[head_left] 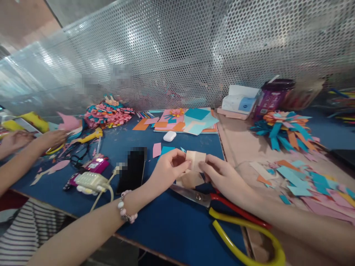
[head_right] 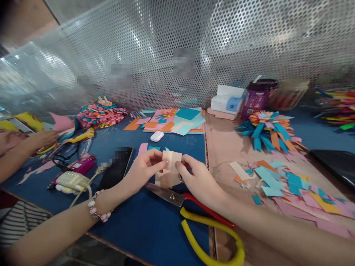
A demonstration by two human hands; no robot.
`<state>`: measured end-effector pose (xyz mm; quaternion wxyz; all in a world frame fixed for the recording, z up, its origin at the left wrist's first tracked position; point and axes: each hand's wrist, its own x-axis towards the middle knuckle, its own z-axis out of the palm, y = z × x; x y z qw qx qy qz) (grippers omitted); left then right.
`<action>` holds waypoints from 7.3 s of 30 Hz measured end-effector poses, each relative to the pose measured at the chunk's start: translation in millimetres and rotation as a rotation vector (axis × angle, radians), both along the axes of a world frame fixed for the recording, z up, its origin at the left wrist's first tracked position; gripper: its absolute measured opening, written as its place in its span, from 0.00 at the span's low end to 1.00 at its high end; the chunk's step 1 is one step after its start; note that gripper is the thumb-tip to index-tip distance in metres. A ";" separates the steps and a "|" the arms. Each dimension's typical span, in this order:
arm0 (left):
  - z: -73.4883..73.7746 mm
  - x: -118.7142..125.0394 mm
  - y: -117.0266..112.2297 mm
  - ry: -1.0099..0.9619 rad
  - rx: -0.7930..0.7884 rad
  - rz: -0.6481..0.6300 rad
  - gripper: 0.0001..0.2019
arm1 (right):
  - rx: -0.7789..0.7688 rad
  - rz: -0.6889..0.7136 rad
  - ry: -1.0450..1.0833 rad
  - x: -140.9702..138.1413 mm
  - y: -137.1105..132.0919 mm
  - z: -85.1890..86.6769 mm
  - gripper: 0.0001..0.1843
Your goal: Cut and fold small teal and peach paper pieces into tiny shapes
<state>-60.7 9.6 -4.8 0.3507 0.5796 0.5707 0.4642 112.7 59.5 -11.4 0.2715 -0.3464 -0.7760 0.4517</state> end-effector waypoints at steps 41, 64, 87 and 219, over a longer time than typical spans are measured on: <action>4.4 4.2 -4.3 0.076 0.029 -0.023 0.17 | -0.117 -0.078 0.210 2.8 -3.7 12.2 0.11; 1.2 5.2 -4.3 0.144 0.073 -0.041 0.15 | -0.012 -0.081 0.271 2.5 -0.2 -1.1 0.12; 0.0 4.0 -4.5 0.060 0.047 -0.014 0.13 | -0.151 -0.098 0.327 0.8 1.2 -0.2 0.11; 13.5 4.9 -9.1 0.213 0.147 0.019 0.06 | -0.178 0.176 0.075 1.8 2.9 5.3 0.15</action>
